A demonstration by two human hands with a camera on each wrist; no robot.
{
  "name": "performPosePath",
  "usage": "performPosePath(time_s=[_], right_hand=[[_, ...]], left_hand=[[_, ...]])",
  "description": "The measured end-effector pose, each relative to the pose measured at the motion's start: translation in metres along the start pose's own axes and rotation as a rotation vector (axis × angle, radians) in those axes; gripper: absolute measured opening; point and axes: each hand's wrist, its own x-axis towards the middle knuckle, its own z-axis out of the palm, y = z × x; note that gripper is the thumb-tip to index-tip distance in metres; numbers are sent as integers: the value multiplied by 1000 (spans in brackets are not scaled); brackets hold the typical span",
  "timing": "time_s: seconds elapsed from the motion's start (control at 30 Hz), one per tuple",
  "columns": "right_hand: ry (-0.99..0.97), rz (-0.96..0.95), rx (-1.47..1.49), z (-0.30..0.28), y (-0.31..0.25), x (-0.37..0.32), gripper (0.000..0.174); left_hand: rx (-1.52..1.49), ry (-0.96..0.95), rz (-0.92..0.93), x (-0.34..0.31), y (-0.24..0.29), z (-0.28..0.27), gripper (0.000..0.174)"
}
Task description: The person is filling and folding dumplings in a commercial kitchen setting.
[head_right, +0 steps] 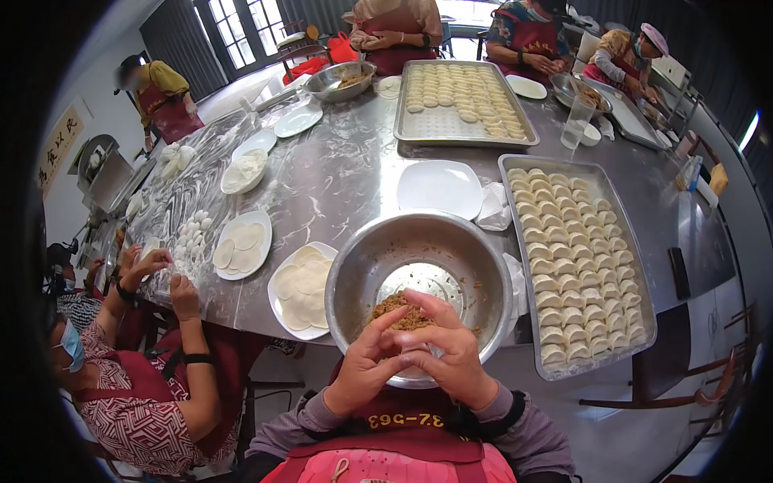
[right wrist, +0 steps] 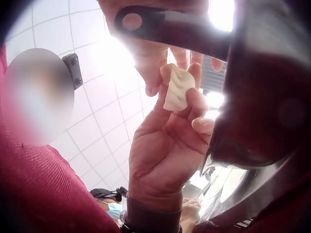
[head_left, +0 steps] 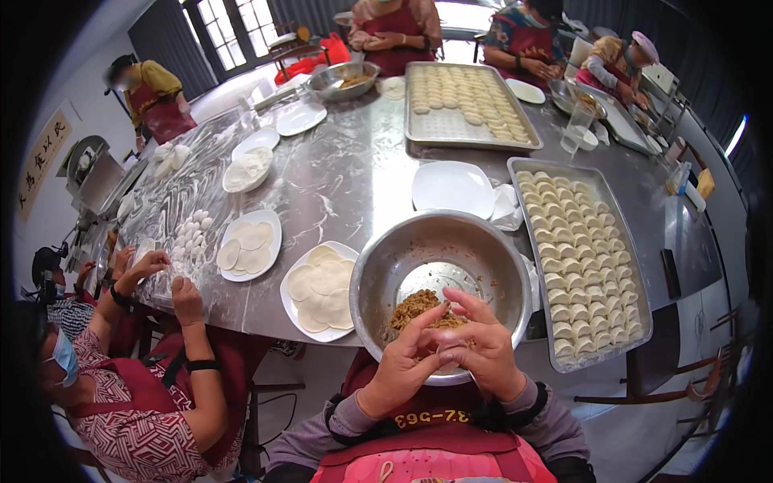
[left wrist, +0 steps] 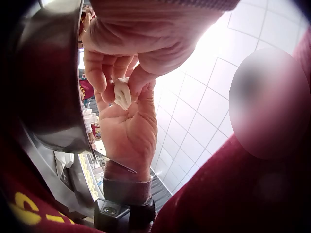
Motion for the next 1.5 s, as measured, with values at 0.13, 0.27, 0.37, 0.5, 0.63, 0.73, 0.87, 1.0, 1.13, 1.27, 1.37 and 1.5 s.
performPosePath(time_s=[0.13,0.27,0.37,0.5,0.63,0.73,0.87,1.0,1.13,1.27,1.37,1.5], right_hand=[[-22,26,83,-1,2,-1,23],[-142,-115,-34,-9,14,-2,26],[-84,-50,16,-6,11,-2,24],[2,81,151,2,3,-5,21],[-110,-64,25,-6,15,-5,23],[-101,-61,-30,-3,9,-5,21],[32,83,102,5,-2,-5,18],[-28,-66,-24,0,11,-8,21],[-12,-98,-47,2,9,-6,21],[74,-22,-1,8,2,-6,19],[43,-62,-16,4,10,-8,18],[49,-65,-50,4,12,-9,19]], left_hand=[[0,17,48,1,-2,2,60],[-15,39,39,0,-5,4,58],[-6,31,46,1,-4,4,53],[6,36,38,1,-2,3,43],[-3,10,26,0,-10,-3,36],[-32,-16,26,-1,-10,-4,33],[-161,-1,57,2,-12,-2,31],[-221,14,31,0,-12,0,30],[-235,-3,61,3,-11,1,30],[-310,28,12,2,-15,-3,34],[-302,15,11,3,-14,-1,36],[-335,-49,4,4,-9,2,41]])
